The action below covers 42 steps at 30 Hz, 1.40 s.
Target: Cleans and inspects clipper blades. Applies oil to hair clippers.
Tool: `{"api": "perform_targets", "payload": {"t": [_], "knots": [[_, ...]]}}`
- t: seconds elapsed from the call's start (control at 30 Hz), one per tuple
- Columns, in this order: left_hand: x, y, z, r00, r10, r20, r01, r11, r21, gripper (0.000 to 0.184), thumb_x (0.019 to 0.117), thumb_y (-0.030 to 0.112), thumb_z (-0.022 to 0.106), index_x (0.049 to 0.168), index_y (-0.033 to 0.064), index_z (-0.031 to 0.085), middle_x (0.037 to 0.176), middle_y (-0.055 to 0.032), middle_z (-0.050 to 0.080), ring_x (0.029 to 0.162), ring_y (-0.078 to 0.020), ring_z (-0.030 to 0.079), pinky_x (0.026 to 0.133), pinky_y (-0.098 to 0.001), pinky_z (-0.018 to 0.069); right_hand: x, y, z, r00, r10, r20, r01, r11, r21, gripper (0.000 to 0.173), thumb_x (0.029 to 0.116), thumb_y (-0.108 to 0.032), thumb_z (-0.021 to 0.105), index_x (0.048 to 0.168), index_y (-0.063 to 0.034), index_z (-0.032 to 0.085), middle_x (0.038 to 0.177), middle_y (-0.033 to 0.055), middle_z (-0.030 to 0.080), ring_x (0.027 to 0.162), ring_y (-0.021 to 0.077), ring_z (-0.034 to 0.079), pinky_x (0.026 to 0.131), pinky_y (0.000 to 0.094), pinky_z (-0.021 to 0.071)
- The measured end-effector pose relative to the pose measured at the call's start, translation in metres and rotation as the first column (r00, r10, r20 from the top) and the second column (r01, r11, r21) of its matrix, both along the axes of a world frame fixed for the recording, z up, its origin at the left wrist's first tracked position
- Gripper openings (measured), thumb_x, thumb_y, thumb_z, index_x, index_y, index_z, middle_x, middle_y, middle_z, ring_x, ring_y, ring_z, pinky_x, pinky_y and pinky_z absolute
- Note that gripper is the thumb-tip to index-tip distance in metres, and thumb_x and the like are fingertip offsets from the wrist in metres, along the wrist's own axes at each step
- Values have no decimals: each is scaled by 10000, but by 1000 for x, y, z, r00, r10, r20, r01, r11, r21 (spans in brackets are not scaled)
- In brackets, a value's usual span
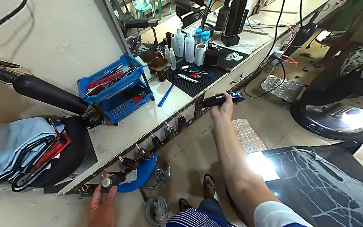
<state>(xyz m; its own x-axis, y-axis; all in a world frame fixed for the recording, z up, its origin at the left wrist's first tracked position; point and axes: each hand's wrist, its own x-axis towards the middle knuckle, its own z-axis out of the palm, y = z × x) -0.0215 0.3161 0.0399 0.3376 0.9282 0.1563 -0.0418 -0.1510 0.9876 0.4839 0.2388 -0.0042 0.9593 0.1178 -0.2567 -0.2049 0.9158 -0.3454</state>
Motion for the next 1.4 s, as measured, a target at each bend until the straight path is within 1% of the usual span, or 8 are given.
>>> {"api": "perform_targets", "payload": {"t": [0.4, 0.6, 0.9, 1.07, 1.17, 1.27, 1.33, 1.4], "knots": [[8, 11, 1, 998, 54, -37, -55, 998, -25, 447, 933, -63, 589, 1373, 7, 560, 1280, -1, 666, 1126, -94, 652, 990, -300, 551, 12, 25, -22, 983, -41, -180, 25, 996, -90, 519, 1011, -137, 570, 1470, -86, 333, 1314, 164, 546, 1175, 282, 600, 979, 481, 545], [25, 24, 4, 1000, -27, 3, 27, 999, -21, 438, 936, -41, 603, 1370, 7, 560, 1342, -32, 642, 1196, -136, 631, 1020, -340, 543, -16, 22, -79, 865, 221, -450, -188, 975, 117, 498, 1039, -447, 493, 1404, -116, 418, 1286, 133, 564, 1133, 248, 616, 920, 384, 556], [91, 51, 6, 994, -107, 14, 107, 994, 6, 436, 942, 18, 606, 1373, 9, 543, 1222, -17, 695, 1083, -137, 690, 943, -346, 595, -32, 37, -120, 700, 511, -500, -414, 860, 299, 429, 1037, -534, 459, 1211, -144, 505, 977, 74, 658, 796, 135, 702, 629, 226, 588], [163, 78, -6, 993, -96, -62, 102, 990, 99, 373, 932, -2, 628, 1299, -52, 591, 1141, -59, 726, 1050, -107, 695, 942, -269, 577, -25, 26, -130, 579, 658, -481, -596, 744, 301, 503, 1034, -558, 433, 1224, -101, 521, 977, 85, 685, 786, 124, 714, 638, 211, 590], [202, 95, -10, 992, -84, -94, 93, 990, 106, 376, 945, 1, 630, 1311, -60, 571, 1124, -70, 720, 1032, -106, 696, 931, -268, 581, -17, 15, -134, 494, 734, -467, -751, 630, 196, 547, 1065, -534, 366, 1211, -45, 562, 971, 93, 702, 777, 117, 697, 675, 212, 572], [232, 113, -17, 991, -55, -120, 71, 989, 131, 406, 966, 29, 619, 1350, -69, 533, 1173, -97, 699, 1068, -111, 683, 951, -271, 571, 3, -7, -133, 404, 787, -467, -912, 387, -137, 362, 1109, -331, 403, 1154, -36, 608, 893, 72, 690, 739, 136, 684, 675, 258, 584], [248, 117, -18, 987, -8, -163, 29, 992, 124, 424, 970, 41, 609, 1366, -76, 510, 1199, -116, 680, 1083, -94, 669, 961, -256, 557, 26, -27, -124, 435, 777, -455, -887, 281, -367, 242, 1086, -241, 500, 1144, -24, 592, 932, 89, 682, 808, 180, 691, 747, 335, 596], [260, 118, -17, 975, 35, -218, -11, 994, 112, 455, 975, 54, 598, 1388, -89, 472, 1222, -130, 652, 1082, -71, 649, 960, -244, 540, 58, -43, -112, 570, 751, -333, -750, 309, -585, 298, 1089, -266, 499, 1008, -13, 634, 837, 58, 674, 746, 149, 664, 735, 320, 581]]}}
